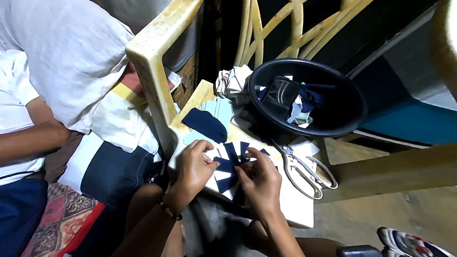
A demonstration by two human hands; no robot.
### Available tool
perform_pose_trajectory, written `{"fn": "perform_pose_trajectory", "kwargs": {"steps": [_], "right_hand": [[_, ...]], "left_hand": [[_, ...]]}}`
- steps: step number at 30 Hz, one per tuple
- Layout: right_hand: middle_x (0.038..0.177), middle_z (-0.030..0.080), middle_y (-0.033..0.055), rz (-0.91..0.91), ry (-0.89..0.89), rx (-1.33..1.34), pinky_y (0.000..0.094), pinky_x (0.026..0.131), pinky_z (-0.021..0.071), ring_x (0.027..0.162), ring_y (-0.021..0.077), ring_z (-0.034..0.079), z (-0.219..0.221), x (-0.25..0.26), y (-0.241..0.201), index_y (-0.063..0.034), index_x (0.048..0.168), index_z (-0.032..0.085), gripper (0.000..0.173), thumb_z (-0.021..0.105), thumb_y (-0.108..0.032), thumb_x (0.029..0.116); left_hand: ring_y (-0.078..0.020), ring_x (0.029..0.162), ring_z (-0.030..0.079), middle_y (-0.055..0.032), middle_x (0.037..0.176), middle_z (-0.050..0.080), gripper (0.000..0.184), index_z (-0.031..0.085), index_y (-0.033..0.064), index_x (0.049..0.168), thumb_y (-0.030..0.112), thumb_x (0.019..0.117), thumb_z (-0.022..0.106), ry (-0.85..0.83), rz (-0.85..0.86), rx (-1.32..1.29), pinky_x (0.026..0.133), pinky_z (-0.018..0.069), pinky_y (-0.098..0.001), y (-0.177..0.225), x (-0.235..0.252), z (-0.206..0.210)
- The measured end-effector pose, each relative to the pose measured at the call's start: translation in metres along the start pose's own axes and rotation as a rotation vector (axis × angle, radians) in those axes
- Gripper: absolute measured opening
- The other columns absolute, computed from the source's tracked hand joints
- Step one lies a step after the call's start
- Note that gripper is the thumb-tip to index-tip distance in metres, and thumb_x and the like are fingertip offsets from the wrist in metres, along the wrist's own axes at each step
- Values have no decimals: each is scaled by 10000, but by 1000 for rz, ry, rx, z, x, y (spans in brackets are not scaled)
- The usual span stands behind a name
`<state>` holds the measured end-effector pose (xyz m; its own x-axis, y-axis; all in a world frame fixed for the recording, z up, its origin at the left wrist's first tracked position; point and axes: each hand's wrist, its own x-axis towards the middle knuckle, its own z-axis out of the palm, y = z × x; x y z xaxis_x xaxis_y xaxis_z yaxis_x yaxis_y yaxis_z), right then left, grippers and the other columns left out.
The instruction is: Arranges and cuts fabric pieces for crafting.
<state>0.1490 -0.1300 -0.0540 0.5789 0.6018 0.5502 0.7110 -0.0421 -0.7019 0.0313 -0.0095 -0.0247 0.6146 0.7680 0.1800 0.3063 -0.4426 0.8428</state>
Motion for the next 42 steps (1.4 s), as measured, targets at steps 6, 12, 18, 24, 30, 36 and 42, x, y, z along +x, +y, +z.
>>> {"fn": "perform_pose_trajectory", "kwargs": {"steps": [6, 12, 18, 24, 30, 36, 42], "right_hand": [[1010, 671, 214, 6, -15, 7, 201, 648, 554, 702, 112, 652, -1, -1, 0, 130, 1193, 643, 427, 713, 30, 784], [1019, 670, 222, 7, -20, 14, 208, 655, 559, 708, 123, 657, -1, 0, 3, 133, 1203, 639, 444, 722, 28, 780], [1032, 669, 224, 15, -20, 12, 206, 658, 557, 714, 119, 658, -2, 0, 1, 126, 1203, 643, 439, 721, 36, 781], [1023, 671, 215, 2, -16, 12, 200, 664, 559, 715, 113, 660, -2, 1, 2, 123, 1206, 641, 442, 733, 29, 783], [1018, 669, 213, -1, -22, 20, 206, 658, 563, 718, 117, 662, -2, 0, 4, 126, 1203, 639, 437, 732, 27, 789], [1017, 672, 215, -6, -22, 22, 201, 659, 559, 709, 109, 658, -3, 0, 4, 132, 1208, 633, 443, 736, 19, 793], [1022, 672, 208, 7, -30, 20, 208, 657, 566, 706, 111, 662, -2, 1, 4, 121, 1206, 638, 433, 733, 24, 795]], "left_hand": [[-90, 672, 655, -143, 1028, 662, 341, 679, -30, 1057, -3, 760, 844, -20, -45, -3, 639, 577, -221, 3, 0, -4], [-91, 665, 646, -128, 1009, 663, 316, 682, -16, 1054, 41, 788, 845, -9, -89, -4, 641, 570, -226, 3, 2, -8], [-87, 648, 649, -120, 941, 666, 152, 688, -23, 1002, 19, 878, 766, 58, -139, -80, 641, 584, -230, 0, 6, -13], [-64, 752, 654, -98, 1012, 686, 59, 744, 7, 948, 46, 907, 727, -35, -39, -20, 702, 566, -204, -6, 5, -13], [-93, 781, 601, -96, 963, 681, 94, 768, 16, 925, 103, 902, 740, -141, 50, 112, 724, 502, -228, -8, 5, -13], [-106, 832, 612, -86, 1006, 680, 92, 780, 47, 931, 123, 896, 741, -260, 89, 130, 749, 512, -250, -9, 4, -16], [-142, 949, 631, -109, 1113, 666, 108, 783, 48, 958, 108, 890, 724, -400, 61, 169, 825, 532, -286, -3, 5, -23]]}}
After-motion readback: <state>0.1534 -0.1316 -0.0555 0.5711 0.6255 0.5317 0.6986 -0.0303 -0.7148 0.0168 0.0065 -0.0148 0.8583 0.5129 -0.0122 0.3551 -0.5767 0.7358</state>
